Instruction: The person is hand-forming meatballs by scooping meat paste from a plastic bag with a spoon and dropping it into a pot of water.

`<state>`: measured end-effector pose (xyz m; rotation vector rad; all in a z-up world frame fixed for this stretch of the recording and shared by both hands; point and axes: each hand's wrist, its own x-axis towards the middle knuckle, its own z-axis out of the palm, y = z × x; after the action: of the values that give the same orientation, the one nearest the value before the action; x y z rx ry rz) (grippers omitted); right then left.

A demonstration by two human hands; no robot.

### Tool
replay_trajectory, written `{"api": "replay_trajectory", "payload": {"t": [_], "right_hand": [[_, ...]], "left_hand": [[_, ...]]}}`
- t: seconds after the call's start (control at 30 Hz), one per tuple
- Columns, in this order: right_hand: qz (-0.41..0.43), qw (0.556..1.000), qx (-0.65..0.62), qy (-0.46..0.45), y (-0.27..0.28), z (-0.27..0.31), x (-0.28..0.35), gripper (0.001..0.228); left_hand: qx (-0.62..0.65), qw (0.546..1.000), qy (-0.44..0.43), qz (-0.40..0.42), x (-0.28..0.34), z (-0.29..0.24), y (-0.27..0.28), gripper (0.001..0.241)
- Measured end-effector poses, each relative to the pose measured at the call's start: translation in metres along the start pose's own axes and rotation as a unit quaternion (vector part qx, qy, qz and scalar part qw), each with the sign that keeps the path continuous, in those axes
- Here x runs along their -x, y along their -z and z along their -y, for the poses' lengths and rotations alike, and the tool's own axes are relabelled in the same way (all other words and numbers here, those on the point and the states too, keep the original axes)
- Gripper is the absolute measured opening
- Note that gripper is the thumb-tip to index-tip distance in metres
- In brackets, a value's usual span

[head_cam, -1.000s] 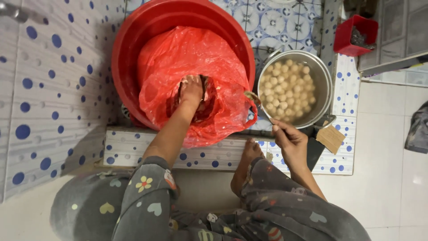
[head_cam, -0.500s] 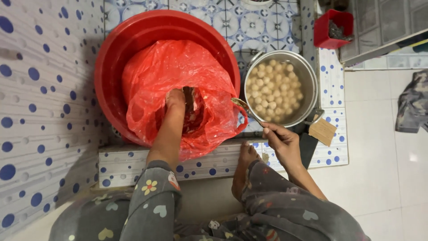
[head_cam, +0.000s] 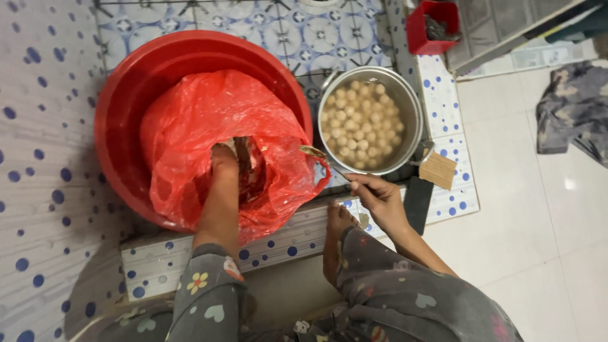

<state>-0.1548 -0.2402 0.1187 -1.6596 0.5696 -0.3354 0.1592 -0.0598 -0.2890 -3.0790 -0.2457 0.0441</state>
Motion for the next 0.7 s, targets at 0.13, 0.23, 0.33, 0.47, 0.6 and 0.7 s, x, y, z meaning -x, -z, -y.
{"api": "replay_trajectory", "payload": {"t": [0.13,0.23,0.33,0.47,0.6,0.7], "right_hand": [[0.004,1.0,0.021,-0.003,0.007,-0.007,0.0,0.019],[0.004,1.0,0.027,-0.002,0.009,-0.005,0.001,0.019],[0.002,1.0,0.022,-0.002,0.01,-0.003,0.001,0.019],[0.014,1.0,0.026,0.004,0.012,0.001,0.002,0.019],[0.019,1.0,0.015,0.006,0.015,0.002,0.002,0.019],[0.021,1.0,0.011,0.003,0.016,0.003,0.004,0.018]], "left_hand": [[-0.002,0.999,-0.018,-0.027,0.016,0.006,-0.005,0.022],[0.097,0.995,0.019,0.01,0.017,0.011,-0.002,0.023],[0.238,0.966,0.077,0.068,0.014,0.019,-0.012,0.026],[0.434,0.872,0.165,0.157,0.012,0.028,-0.019,0.031],[0.601,0.722,0.248,0.238,0.016,0.041,0.003,0.036],[0.692,0.595,0.295,0.284,0.021,0.045,0.038,0.04]]}}
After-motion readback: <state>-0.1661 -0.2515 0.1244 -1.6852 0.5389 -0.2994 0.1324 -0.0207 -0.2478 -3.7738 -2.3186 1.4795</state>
